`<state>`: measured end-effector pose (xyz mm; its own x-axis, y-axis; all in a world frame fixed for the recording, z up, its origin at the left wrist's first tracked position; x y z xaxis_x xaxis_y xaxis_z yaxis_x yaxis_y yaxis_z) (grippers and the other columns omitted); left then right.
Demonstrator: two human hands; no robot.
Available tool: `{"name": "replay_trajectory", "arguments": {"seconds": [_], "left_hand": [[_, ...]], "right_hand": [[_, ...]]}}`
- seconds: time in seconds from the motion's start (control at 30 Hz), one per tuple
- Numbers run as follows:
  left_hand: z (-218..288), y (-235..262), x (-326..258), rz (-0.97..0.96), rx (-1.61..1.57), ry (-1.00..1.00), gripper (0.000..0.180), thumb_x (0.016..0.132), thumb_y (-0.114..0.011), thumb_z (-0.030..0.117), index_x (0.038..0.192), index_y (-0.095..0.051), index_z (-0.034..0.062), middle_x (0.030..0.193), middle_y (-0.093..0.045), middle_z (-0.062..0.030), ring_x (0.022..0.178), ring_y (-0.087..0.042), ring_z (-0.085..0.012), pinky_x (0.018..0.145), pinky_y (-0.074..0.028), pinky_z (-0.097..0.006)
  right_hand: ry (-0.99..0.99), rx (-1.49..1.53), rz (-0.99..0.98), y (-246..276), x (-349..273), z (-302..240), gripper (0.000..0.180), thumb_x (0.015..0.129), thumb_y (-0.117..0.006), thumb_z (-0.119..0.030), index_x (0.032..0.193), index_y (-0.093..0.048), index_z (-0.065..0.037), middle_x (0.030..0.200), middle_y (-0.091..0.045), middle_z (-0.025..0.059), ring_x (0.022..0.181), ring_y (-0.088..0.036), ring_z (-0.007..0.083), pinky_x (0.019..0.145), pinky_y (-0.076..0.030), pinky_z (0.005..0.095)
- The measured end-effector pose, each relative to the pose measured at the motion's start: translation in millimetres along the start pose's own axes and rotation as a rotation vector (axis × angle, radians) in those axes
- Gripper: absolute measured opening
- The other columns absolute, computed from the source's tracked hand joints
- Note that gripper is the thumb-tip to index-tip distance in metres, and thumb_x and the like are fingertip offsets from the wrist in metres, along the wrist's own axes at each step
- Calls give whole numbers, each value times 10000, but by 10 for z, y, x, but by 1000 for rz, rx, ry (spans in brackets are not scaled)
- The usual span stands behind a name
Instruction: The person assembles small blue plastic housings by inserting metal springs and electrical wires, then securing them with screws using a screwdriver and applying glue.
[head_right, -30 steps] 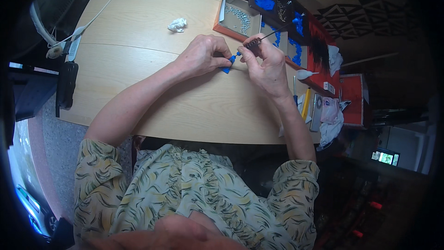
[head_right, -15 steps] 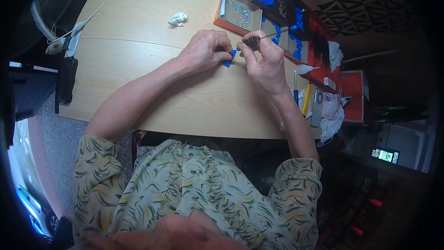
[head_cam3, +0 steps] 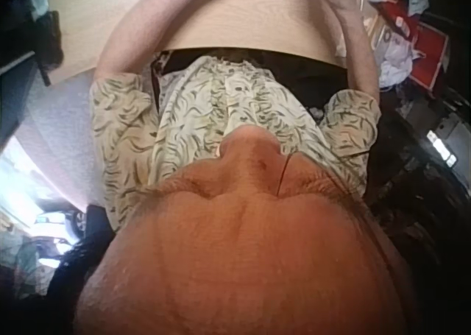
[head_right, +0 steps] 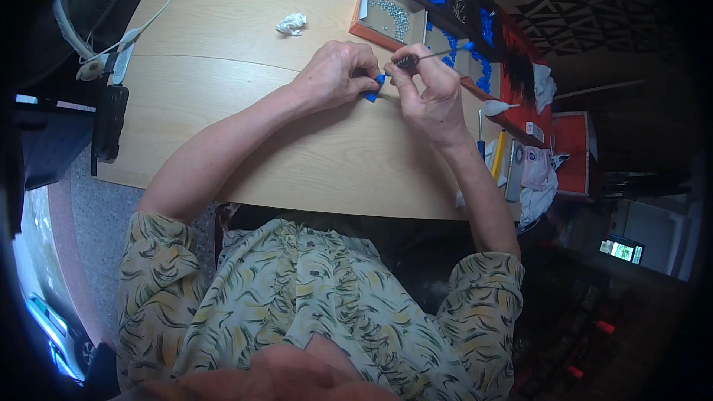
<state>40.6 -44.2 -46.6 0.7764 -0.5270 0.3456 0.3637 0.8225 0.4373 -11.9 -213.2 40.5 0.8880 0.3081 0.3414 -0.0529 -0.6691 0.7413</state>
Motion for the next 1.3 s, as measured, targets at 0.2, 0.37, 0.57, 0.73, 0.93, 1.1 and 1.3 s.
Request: {"name": "replay_trajectory", "arguments": {"seconds": [0.2, 0.37, 0.57, 0.73, 0.93, 1.1, 1.3], "left_hand": [[-21, 4, 19, 19, -9, -25, 145, 754, -821, 121, 852, -765, 29, 831, -726, -155, 834, -705, -322, 772, -552, -429], [-16, 20, -7, 13, -70, -25, 132, 755, -815, 108, 837, -764, 18, 850, -733, -158, 832, -704, -322, 775, -552, -433], [4, 35, 7, -9, -65, -26, 137, 761, -815, 114, 844, -766, 18, 859, -738, -147, 864, -699, -315, 798, -550, -431], [-2, 45, 13, -14, -57, -27, 139, 766, -822, 121, 846, -767, 21, 869, -742, -140, 871, -699, -311, 805, -550, -430], [1, 48, 2, -17, -39, -22, 131, 788, -825, 116, 861, -766, 26, 861, -738, -120, 863, -698, -289, 796, -550, -409], [4, 56, -8, -16, -21, -33, 125, 809, -822, 111, 873, -762, 23, 858, -732, -106, 856, -696, -268, 789, -549, -388], [14, 52, -3, -40, -32, 3, 134, 806, -822, 111, 891, -769, 23, 878, -735, -115, 855, -700, -276, 792, -552, -393]], "right_hand": [[38, -37, 7, 76, 40, -45, 138, 904, -724, 4, 1002, -629, -2, 809, -677, 106, 719, -723, 178, 640, -536, 314], [-104, 27, -64, 191, 69, -179, 101, 954, -677, -12, 1025, -607, 4, 814, -686, 100, 766, -725, 160, 698, -559, 288], [-215, 169, 8, 203, 3, -134, 77, 1018, -617, -26, 1071, -585, 18, 883, -682, 63, 826, -715, 118, 759, -571, 254], [-284, 348, 44, 109, -92, 63, 98, 1029, -602, -15, 1106, -567, 32, 955, -665, 77, 844, -706, 123, 776, -571, 247], [-282, 376, 72, 89, -122, 114, 95, 1026, -603, -8, 1105, -567, 31, 957, -667, 78, 853, -709, 126, 782, -570, 244], [-162, 210, 15, 92, -93, 25, 98, 1004, -629, 2, 1089, -587, 26, 938, -678, 73, 833, -717, 125, 756, -573, 250], [-154, 185, 10, 82, -96, 36, 113, 978, -656, 12, 1078, -603, 20, 911, -681, 70, 815, -721, 118, 735, -574, 258]]}}
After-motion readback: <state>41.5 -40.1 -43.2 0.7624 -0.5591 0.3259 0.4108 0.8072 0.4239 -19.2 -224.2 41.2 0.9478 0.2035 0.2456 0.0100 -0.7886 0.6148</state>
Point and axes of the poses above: each hand's wrist, its own x-axis towards the middle knuckle, its own y-axis out of the back of the hand, z = x × y, the point moved 1 cm from there along x, towards the middle knuckle
